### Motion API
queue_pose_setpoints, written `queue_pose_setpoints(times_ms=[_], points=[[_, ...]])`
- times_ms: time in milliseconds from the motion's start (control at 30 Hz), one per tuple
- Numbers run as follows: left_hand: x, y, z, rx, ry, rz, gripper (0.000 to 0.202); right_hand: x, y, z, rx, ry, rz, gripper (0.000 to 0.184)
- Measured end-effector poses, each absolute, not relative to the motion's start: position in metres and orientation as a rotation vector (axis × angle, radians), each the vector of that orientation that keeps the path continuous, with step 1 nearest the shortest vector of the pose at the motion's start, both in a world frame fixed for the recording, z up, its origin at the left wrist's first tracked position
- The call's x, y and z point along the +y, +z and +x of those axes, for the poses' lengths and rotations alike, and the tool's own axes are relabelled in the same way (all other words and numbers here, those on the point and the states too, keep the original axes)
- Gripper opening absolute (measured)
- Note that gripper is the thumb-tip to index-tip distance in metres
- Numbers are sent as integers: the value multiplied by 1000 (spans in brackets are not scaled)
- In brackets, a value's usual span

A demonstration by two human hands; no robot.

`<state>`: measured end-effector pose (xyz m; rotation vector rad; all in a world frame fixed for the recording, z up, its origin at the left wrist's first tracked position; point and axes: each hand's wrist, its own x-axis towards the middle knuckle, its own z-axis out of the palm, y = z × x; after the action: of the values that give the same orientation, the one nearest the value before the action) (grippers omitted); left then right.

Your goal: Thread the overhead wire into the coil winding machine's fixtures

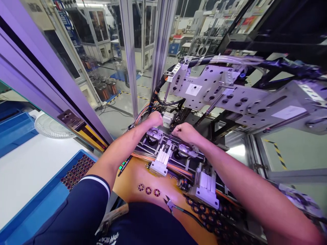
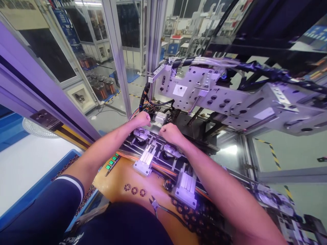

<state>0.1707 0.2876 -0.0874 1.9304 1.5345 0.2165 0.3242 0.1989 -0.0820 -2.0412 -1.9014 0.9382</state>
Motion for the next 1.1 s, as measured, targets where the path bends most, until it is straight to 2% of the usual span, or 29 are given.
queue_pose_setpoints(times_ms=[167, 300, 467, 567, 600, 667, 733, 800, 867, 967, 1100], points=[[296, -101, 181, 1495, 310, 1865, 21, 231, -91, 326, -1773, 1415, -1854, 19], [298, -103, 182, 1473, 412, 1875, 24, 239, -93, 325, -1766, 1551, -1757, 8], [251, -86, 141, 1399, 811, 2032, 62, 233, -85, 322, -1819, 1426, -1802, 4], [178, -87, 86, 1098, 1302, 2051, 53, 228, -82, 320, -1815, 1361, -1869, 6], [151, -95, 65, 1113, 1442, 2046, 45, 227, -81, 319, -1809, 1348, -1889, 7], [100, -124, 22, 1303, 1493, 2082, 28, 226, -82, 319, -1809, 1315, -1912, 9], [58, -165, -15, 1610, 1375, 2115, 26, 225, -83, 319, -1834, 1285, -1923, 15], [29, -205, -42, 1833, 990, 2240, 43, 226, -85, 321, -1868, 1276, -1947, 20], [13, -234, -55, 1829, 710, 2220, 52, 226, -87, 322, -1885, 1284, -1978, 23], [9, -246, -55, 1819, 504, 2174, 59, 226, -89, 322, -1891, 1270, -1992, 25], [10, -238, -51, 1861, 459, 2137, 60, 223, -87, 321, -1879, 1229, -1966, 21]])
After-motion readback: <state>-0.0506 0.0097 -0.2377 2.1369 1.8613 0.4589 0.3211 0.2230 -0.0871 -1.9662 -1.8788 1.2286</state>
